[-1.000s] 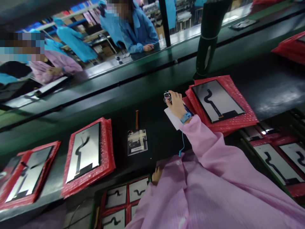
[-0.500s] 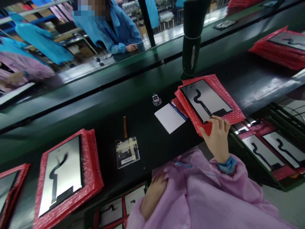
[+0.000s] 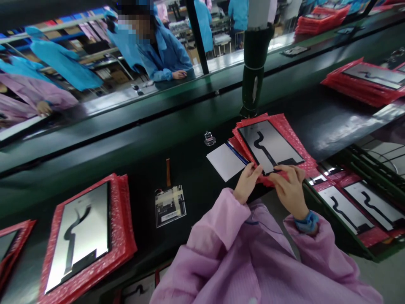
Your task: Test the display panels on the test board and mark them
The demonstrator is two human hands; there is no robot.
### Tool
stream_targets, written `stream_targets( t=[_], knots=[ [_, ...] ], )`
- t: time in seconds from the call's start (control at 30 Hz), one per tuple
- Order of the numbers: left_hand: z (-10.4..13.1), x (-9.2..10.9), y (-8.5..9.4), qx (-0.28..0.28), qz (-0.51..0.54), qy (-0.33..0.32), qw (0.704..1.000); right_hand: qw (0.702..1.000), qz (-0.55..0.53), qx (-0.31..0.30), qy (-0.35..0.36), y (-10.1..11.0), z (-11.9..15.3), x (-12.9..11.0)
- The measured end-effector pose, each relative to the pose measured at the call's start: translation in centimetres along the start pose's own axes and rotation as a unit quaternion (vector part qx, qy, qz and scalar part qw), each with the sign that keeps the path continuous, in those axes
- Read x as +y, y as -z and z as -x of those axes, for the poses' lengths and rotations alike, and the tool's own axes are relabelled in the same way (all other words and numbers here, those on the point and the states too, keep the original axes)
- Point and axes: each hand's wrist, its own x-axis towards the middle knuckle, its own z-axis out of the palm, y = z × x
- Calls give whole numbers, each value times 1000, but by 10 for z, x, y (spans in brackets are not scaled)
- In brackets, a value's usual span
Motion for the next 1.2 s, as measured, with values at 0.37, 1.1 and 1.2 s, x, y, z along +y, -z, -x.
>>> stream_targets(
  t=[0.37, 1.1, 1.2],
  knots=[
    [38, -8, 32, 60, 31, -123, 990, 988, -68, 60, -129, 23, -2, -16],
    [141, -14, 129, 371, 292, 28, 881, 751, -490, -286, -337, -78, -17, -77],
    [140, -9, 130, 376, 292, 35, 879, 776, -454, -299, -320, -79, -19, -74]
  ],
)
